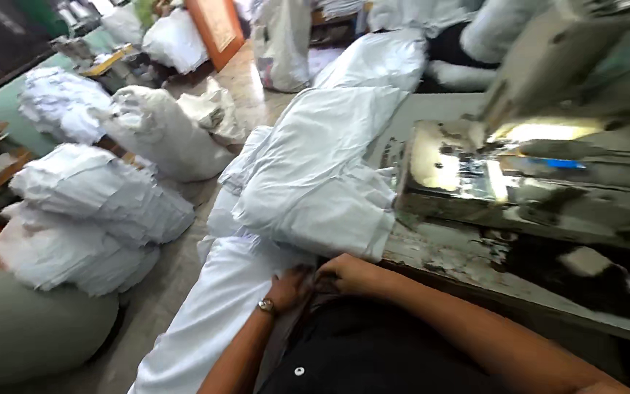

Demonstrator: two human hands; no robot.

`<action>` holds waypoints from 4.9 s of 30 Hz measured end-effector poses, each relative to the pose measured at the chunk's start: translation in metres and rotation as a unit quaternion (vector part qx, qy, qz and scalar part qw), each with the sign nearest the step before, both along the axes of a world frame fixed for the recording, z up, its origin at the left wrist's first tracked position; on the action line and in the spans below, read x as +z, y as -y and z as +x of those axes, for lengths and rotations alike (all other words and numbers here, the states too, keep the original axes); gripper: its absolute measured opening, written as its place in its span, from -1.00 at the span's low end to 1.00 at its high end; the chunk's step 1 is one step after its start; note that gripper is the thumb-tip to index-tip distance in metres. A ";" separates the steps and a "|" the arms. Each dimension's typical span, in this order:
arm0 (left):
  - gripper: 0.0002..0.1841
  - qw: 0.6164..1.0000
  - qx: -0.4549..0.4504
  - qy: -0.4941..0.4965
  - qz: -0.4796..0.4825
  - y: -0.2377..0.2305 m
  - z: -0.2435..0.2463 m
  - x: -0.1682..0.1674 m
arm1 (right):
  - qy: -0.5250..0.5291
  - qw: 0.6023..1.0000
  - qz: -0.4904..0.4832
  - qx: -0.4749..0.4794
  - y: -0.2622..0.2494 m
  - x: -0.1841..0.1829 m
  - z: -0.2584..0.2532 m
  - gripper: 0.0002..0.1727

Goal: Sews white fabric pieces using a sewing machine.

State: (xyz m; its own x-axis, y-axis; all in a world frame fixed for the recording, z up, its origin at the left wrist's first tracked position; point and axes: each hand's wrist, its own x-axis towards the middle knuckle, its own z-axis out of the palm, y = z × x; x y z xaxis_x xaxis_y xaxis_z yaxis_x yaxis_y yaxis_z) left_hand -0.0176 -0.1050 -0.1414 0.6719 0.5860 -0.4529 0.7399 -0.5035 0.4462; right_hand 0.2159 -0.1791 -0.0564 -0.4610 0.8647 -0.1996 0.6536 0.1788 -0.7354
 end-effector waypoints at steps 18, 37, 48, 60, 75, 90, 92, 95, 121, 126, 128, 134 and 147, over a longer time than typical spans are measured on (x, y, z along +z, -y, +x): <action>-0.80 0.918 -0.208 0.317 0.116 -0.100 0.172 0.114 | 0.013 0.879 0.350 -0.325 0.051 -0.024 0.092 -0.76; -0.81 0.864 -0.217 0.369 0.264 -0.141 0.234 0.238 | -0.501 0.754 0.255 -0.340 0.070 0.115 0.073 -0.82; -0.61 0.876 -0.013 0.481 -0.032 -0.044 0.193 0.130 | -0.540 0.740 0.031 -0.400 0.112 0.038 0.075 -0.69; -0.69 0.914 -0.059 0.401 -0.023 0.012 0.122 0.165 | -0.323 0.856 0.212 -0.344 0.089 0.065 0.064 -0.63; -0.49 0.861 -0.030 0.389 0.326 -0.008 0.081 0.132 | -0.542 0.702 0.059 -0.458 0.114 0.067 0.090 -0.90; -0.74 0.799 0.012 0.545 -0.254 -0.010 0.060 0.148 | -0.304 0.846 0.198 -0.390 0.112 0.035 0.099 -0.70; -0.75 0.836 0.015 0.525 -0.156 -0.003 0.063 0.149 | -0.210 0.858 0.238 -0.403 0.113 0.035 0.099 -0.74; -0.82 0.858 0.036 0.512 -0.004 0.005 0.069 0.149 | -0.141 0.857 0.282 -0.408 0.113 0.035 0.095 -0.77; -0.84 0.862 -0.133 0.434 0.225 -0.022 0.238 0.216 | -0.335 0.833 0.156 -0.412 0.130 0.048 0.103 -0.81; -0.72 0.938 -0.186 0.183 0.228 -0.037 0.337 0.215 | -0.402 0.740 0.077 -0.533 0.119 0.036 0.128 -0.80; -0.66 0.951 -0.152 0.194 0.186 -0.046 0.361 0.212 | -0.424 0.716 0.091 -0.547 0.110 0.039 0.133 -0.83; -0.64 0.953 -0.109 0.251 0.128 -0.058 0.373 0.198 | -0.434 0.707 0.105 -0.549 0.111 0.040 0.131 -0.83; -0.54 0.952 -0.095 0.262 0.127 -0.056 0.374 0.193 | -0.409 0.713 0.115 -0.559 0.110 0.040 0.128 -0.82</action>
